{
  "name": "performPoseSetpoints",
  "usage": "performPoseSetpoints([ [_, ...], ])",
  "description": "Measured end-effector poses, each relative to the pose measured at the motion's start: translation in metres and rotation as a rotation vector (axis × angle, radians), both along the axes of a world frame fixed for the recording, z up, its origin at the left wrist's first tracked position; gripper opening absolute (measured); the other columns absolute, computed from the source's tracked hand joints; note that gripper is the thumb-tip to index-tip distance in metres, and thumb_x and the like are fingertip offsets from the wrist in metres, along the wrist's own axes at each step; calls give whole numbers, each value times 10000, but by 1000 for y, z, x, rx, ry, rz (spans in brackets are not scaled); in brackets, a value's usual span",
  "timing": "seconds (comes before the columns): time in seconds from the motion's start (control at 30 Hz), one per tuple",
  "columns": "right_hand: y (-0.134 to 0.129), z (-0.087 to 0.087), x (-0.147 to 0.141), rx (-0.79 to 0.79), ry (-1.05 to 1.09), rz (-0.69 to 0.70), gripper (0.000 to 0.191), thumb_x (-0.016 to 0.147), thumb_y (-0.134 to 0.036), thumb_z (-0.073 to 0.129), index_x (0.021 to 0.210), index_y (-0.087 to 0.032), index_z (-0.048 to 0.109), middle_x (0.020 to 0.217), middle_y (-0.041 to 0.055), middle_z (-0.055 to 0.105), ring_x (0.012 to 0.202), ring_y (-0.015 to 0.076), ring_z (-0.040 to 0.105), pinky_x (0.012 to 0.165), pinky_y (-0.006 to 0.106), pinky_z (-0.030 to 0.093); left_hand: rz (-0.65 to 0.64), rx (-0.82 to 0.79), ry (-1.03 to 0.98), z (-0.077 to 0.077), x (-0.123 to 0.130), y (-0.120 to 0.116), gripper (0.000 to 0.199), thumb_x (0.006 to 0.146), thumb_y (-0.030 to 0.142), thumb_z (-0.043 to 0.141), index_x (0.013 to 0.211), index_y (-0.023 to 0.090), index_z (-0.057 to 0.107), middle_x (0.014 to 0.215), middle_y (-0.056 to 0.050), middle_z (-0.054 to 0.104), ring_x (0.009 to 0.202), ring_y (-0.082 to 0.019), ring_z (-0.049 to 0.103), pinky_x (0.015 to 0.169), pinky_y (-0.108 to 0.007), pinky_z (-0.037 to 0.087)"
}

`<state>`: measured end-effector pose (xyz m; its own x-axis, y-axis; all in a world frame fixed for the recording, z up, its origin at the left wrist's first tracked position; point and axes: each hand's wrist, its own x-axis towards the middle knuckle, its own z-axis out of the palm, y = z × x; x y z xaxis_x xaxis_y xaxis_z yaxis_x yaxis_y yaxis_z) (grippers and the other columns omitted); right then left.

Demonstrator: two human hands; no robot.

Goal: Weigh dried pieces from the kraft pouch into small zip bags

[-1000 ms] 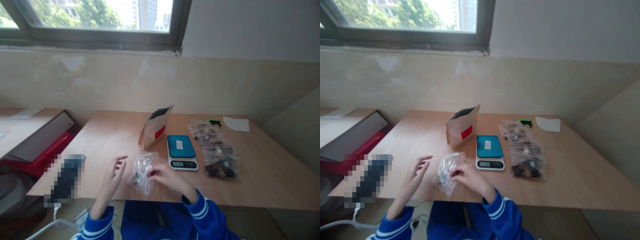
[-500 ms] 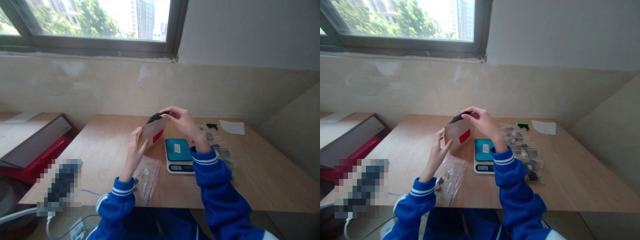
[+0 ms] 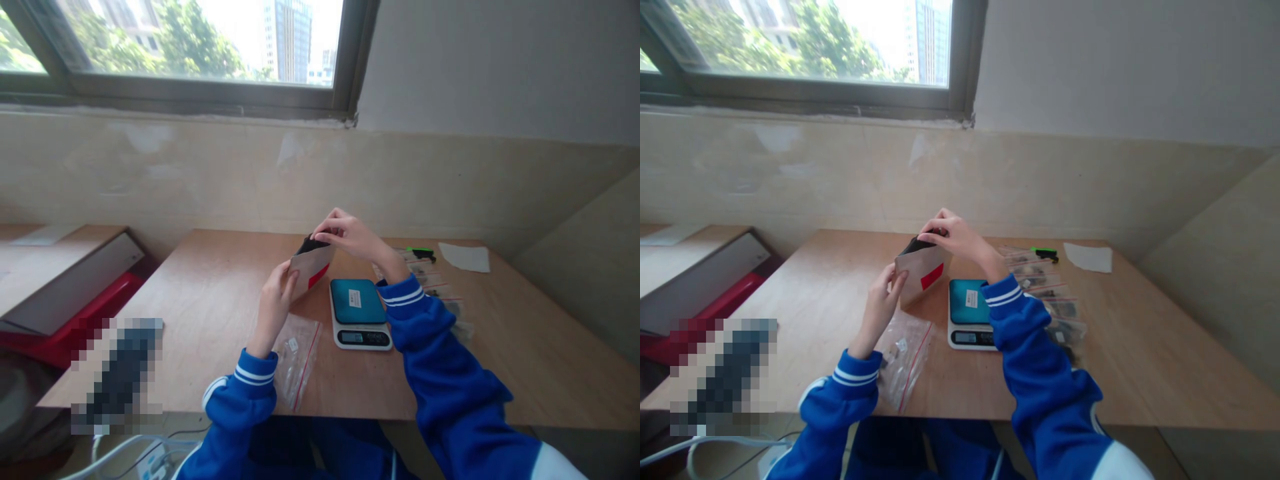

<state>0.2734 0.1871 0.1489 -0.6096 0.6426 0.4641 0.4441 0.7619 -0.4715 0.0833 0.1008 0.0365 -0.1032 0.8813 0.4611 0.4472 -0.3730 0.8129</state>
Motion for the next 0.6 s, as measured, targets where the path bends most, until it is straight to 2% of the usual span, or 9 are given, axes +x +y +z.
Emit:
performPoseSetpoints([
  [0.13, 3, -7, -2, 135, -97, -69, 330, 954, -372, 497, 890, -180, 757, 926, 50, 458, 984, 195, 501, 941, 390, 413, 11, -5, -1, 0, 0, 0, 296, 937, 382, 456, 1132, 205, 590, 1135, -83, 671, 1056, -220, 618, 917, -348, 465],
  [0.23, -5, -6, -8, 224, -75, -167, 244, 940, -319, 528, 949, -198, 740, 977, 59, 457, 1031, 218, 483, 994, 440, 377, 21, -20, 2, 2, -1, 0, 324, 935, 390, 454, 1165, 200, 581, 1195, -91, 655, 1117, -226, 599, 956, -361, 454],
  [0.33, -27, -1, -10, 241, 98, -223, 201, 938, -284, 527, 996, -206, 702, 972, 51, 491, 973, 196, 520, 938, 377, 424, 10, -36, -15, 1, -10, -3, 412, 924, 414, 470, 1270, 195, 522, 1333, -111, 577, 1248, -236, 521, 1047, -396, 397],
  [0.4, -50, -4, -5, 170, 198, -232, 205, 949, -270, 496, 1041, -208, 669, 961, 43, 532, 876, 166, 549, 839, 313, 459, 58, -68, -50, -6, -23, -12, 453, 927, 427, 459, 1315, 197, 488, 1391, -122, 528, 1295, -238, 479, 1078, -420, 368],
  [0.5, -87, -30, 8, -14, 222, -283, 205, 957, -229, 447, 1045, -216, 631, 962, 35, 608, 831, 158, 575, 768, 287, 462, 141, -150, -99, -26, -45, -35, 403, 931, 430, 438, 1251, 208, 539, 1316, -122, 583, 1199, -240, 561, 1017, -445, 431],
  [0.6, -121, -80, 16, -317, -18, -239, 218, 913, -149, 459, 869, -203, 666, 858, 38, 634, 802, 174, 606, 771, 309, 479, 73, -234, -110, -51, -57, -64, 357, 891, 426, 501, 1157, 205, 589, 1269, -114, 609, 1179, -248, 571, 989, -450, 458],
])
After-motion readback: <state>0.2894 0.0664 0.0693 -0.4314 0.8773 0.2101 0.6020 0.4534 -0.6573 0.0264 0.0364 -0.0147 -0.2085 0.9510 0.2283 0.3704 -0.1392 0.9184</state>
